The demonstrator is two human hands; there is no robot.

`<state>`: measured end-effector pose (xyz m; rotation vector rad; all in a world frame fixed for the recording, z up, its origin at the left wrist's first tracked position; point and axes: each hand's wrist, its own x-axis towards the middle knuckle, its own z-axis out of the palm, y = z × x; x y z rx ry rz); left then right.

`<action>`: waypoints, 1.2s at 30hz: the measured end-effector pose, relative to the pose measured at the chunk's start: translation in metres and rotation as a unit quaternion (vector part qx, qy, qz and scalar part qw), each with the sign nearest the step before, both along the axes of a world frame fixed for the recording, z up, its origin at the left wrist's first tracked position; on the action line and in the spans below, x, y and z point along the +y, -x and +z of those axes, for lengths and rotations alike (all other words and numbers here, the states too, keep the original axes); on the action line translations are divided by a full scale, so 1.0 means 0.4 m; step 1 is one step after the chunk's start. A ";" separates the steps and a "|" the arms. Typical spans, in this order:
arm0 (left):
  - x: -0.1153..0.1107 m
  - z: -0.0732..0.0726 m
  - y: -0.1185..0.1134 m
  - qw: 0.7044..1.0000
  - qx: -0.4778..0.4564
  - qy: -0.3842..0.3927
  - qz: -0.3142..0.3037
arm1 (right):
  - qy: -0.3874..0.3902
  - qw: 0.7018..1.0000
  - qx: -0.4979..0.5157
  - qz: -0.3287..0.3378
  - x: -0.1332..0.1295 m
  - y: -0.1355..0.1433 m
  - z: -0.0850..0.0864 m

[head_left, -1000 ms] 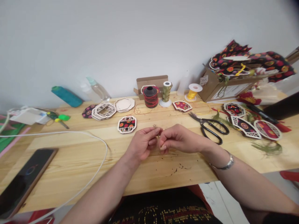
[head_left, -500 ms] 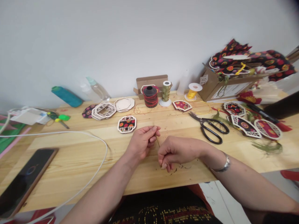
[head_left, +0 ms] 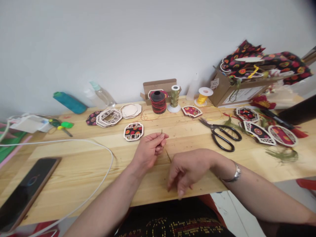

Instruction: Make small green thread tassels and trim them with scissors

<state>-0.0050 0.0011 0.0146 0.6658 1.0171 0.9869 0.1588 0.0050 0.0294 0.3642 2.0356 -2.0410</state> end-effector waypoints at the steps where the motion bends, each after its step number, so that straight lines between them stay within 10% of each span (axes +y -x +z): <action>1: 0.001 0.000 0.000 1.000 0.001 -0.002 -0.001 | 0.019 1.000 0.013 0.016 0.001 -0.008 0.007; 4: 0.002 0.000 -0.001 1.000 0.009 -0.008 -0.004 | 0.059 0.994 0.073 -0.049 0.013 -0.030 0.030; 6: 0.001 0.001 -0.003 1.000 0.022 -0.018 0.002 | 0.009 0.973 0.092 -0.214 0.028 -0.034 0.034; 11: -0.005 0.003 -0.008 0.997 0.054 -0.057 0.004 | -0.128 0.840 -0.021 -0.527 0.071 -0.016 -0.007; 27: -0.021 -0.003 -0.008 0.959 0.236 -0.154 -0.039 | -0.006 0.811 0.095 -0.577 0.048 0.028 -0.038; 36: -0.021 0.002 -0.021 0.989 0.136 -0.054 -0.005 | -0.045 0.796 0.096 -0.596 0.047 0.032 -0.038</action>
